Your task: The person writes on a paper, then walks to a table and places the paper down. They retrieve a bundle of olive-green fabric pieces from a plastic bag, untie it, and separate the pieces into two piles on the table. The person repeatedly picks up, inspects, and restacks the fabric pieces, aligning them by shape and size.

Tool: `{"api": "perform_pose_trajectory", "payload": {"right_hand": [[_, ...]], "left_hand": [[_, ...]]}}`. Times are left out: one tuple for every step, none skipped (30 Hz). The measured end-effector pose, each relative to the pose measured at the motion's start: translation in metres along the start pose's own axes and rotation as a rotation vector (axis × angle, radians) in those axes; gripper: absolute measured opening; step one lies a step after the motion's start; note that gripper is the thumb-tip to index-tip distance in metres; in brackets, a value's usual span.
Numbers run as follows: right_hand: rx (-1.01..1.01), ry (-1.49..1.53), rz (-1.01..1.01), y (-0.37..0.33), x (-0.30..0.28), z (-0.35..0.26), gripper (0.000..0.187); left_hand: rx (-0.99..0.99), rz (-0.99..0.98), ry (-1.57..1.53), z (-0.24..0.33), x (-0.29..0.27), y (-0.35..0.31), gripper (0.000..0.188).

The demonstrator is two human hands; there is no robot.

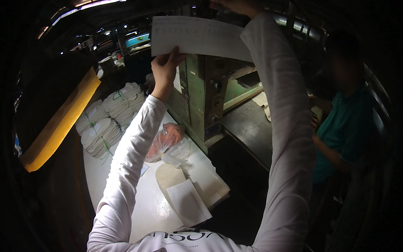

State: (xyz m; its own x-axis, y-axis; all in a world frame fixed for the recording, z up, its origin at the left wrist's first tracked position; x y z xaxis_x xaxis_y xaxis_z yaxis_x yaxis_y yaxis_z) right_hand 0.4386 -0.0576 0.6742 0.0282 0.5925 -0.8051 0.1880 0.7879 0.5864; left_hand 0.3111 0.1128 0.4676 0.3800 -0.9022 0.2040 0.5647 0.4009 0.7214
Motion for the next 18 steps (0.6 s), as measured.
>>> {"api": "perform_pose_trajectory", "payload": {"right_hand": [[0.005,-0.032,0.008,0.0,-0.001,0.0,0.038],[0.001,-0.05,0.005,0.0,-0.002,-0.001,0.039],[-0.003,-0.068,0.002,0.001,-0.002,-0.002,0.039],[-0.008,-0.087,-0.001,0.001,-0.002,-0.004,0.039],[-0.008,-0.084,0.002,0.001,-0.002,-0.004,0.039],[-0.009,-0.083,0.005,0.002,-0.001,-0.005,0.039],[-0.009,-0.081,0.009,0.002,-0.001,-0.005,0.039],[-0.035,-0.088,0.018,0.002,-0.001,-0.008,0.039],[-0.06,-0.095,0.027,0.002,-0.002,-0.01,0.039],[-0.084,-0.102,0.036,0.003,-0.002,-0.012,0.039],[-0.077,-0.085,0.03,0.003,-0.001,-0.011,0.039],[-0.07,-0.067,0.024,0.004,-0.001,-0.01,0.038],[-0.064,-0.049,0.018,0.004,-0.001,-0.01,0.038],[-0.038,-0.043,0.001,0.005,0.0,-0.008,0.038],[-0.012,-0.036,-0.015,0.005,0.002,-0.006,0.038],[0.014,-0.03,-0.031,0.006,0.003,-0.005,0.038],[-0.005,-0.015,-0.02,0.006,0.002,-0.007,0.038],[-0.024,0.001,-0.009,0.006,0.002,-0.01,0.038]], "left_hand": [[0.024,0.012,-0.059,0.0,0.001,-0.002,0.026],[0.048,0.024,-0.118,0.0,0.002,-0.004,0.027],[0.05,0.033,-0.086,0.001,0.002,-0.004,0.027],[0.054,0.041,-0.054,0.001,0.002,-0.003,0.027],[0.097,0.044,-0.024,0.004,0.001,-0.003,0.027],[0.06,0.055,0.007,0.002,0.0,-0.002,0.027],[0.064,0.06,0.036,0.002,-0.001,-0.001,0.027],[0.068,0.064,0.065,0.002,-0.002,0.0,0.028],[0.076,0.066,0.056,0.002,-0.003,0.001,0.028],[0.083,0.067,0.048,0.002,-0.004,0.001,0.029],[0.09,0.069,0.039,0.002,-0.004,0.002,0.029],[0.091,0.081,0.06,0.002,-0.005,0.002,0.03],[0.091,0.093,0.081,0.002,-0.006,0.001,0.03],[0.101,0.111,0.111,0.003,-0.006,0.001,0.031],[0.104,0.118,0.106,0.003,-0.006,0.0,0.031],[0.118,0.13,0.108,0.004,-0.005,-0.001,0.03],[0.132,0.141,0.11,0.005,-0.005,-0.003,0.03],[0.135,0.163,0.129,0.006,-0.005,-0.004,0.031]]}}
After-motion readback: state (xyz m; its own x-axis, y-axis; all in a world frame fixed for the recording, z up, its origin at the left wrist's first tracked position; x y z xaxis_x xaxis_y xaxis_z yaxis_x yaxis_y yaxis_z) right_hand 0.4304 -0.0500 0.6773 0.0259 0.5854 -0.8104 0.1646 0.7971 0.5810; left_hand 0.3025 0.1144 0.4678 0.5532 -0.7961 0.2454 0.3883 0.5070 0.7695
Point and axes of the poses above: each hand's wrist, its own y-axis towards the middle knuckle, its own x-axis out of the palm, z = x × y, the point moved 8 cm from there along y, towards the middle knuckle, and after that the axes turned 12 degrees about -z, right-handed, at the moved point
